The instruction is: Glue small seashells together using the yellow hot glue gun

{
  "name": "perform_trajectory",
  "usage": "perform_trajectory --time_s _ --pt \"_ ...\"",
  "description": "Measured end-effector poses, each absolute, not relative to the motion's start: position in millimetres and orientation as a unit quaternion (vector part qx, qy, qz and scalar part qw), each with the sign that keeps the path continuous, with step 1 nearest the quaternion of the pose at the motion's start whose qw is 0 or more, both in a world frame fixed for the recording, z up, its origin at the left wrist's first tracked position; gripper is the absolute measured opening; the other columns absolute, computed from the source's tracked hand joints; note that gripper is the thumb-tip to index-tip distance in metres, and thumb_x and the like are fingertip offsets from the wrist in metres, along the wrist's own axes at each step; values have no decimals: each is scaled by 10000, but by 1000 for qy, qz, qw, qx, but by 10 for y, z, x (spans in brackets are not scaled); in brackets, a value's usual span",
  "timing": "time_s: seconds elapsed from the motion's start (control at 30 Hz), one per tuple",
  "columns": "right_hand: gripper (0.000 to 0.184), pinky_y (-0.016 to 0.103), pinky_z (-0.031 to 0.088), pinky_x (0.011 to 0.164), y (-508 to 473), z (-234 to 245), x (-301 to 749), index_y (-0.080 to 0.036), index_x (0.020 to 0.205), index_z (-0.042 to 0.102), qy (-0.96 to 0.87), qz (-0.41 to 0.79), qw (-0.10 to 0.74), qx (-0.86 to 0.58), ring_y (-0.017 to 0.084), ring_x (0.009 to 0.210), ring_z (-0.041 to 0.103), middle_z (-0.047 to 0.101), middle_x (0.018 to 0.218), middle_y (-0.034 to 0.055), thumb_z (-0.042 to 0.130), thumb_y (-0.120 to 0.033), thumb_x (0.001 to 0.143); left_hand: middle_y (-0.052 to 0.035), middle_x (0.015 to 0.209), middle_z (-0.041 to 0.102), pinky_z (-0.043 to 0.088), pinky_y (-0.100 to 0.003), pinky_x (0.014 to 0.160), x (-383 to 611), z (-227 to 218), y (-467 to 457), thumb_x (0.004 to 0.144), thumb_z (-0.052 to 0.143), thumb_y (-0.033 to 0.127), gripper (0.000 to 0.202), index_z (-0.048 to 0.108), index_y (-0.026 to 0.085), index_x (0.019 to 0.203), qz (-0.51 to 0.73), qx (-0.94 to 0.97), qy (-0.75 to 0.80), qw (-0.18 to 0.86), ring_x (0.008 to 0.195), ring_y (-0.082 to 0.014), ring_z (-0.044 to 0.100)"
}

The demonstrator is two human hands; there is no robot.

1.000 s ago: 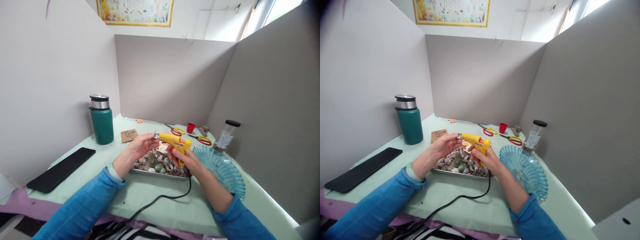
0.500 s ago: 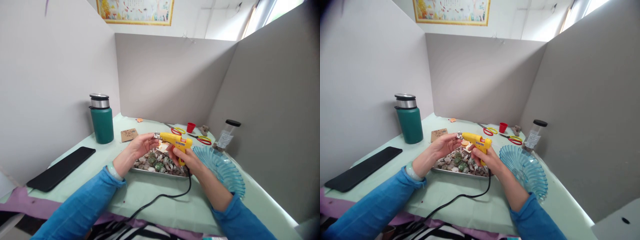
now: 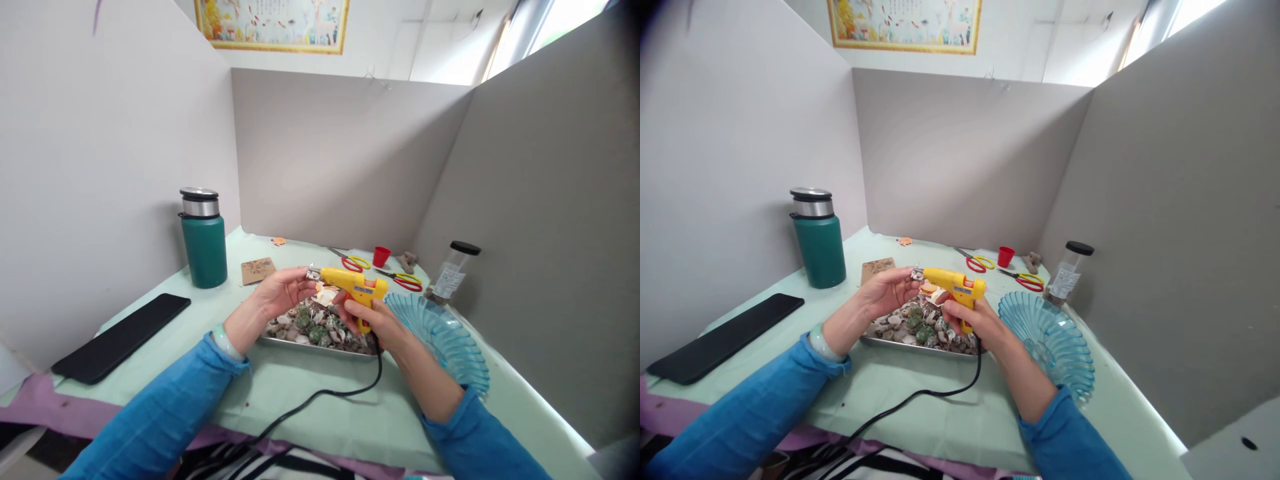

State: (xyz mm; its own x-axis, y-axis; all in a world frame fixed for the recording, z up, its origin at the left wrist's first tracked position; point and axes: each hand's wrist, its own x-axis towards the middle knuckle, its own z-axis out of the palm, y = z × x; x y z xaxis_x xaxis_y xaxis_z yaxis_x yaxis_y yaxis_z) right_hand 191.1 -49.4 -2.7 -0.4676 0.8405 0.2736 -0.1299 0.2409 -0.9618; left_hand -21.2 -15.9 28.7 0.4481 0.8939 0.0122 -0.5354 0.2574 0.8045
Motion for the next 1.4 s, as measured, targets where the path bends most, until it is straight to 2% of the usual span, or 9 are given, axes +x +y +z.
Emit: perform_trajectory --time_s 0.13,0.33,0.53,0.77,0.97,1.4 --pt "251 188 318 393 -493 -25 1919 -177 943 596 -644 550 451 -283 60 436 439 539 649 -23 607 -385 804 -94 741 703 556 -225 650 -215 279 -147 808 540 81 136 666 68 855 461 399 232 758 627 -136 671" --pt "276 191 303 381 -483 -39 1921 -167 929 600 -647 560 430 -286 62 430 431 533 635 -24 630 -395 778 -65 698 690 563 -228 650 -224 270 -131 795 569 86 94 659 92 822 472 388 224 759 622 -135 674" --pt "269 189 308 388 -472 -37 1930 -174 942 594 -636 557 449 -288 58 434 424 525 636 -27 616 -397 793 -82 726 699 563 -230 638 -215 272 -128 791 554 63 116 662 56 833 458 418 207 757 614 -140 672" --pt "303 196 299 384 -490 -26 1915 -160 926 604 -645 556 430 -300 58 431 429 532 637 -20 636 -413 762 -73 653 688 557 -223 621 -240 276 -107 802 538 69 122 660 71 812 463 402 220 759 596 -139 671" --pt "292 196 292 384 -480 -28 1920 -168 945 588 -631 553 453 -299 56 425 409 520 635 -26 613 -413 788 -87 731 705 554 -229 643 -237 272 -103 789 562 77 97 659 70 798 454 423 200 758 611 -138 671" --pt "276 202 295 401 -494 -4 1913 -172 944 588 -637 543 464 -290 63 442 417 519 635 -25 602 -404 796 -76 699 697 555 -238 663 -219 264 -115 779 593 97 65 655 80 790 461 433 204 747 622 -144 676"
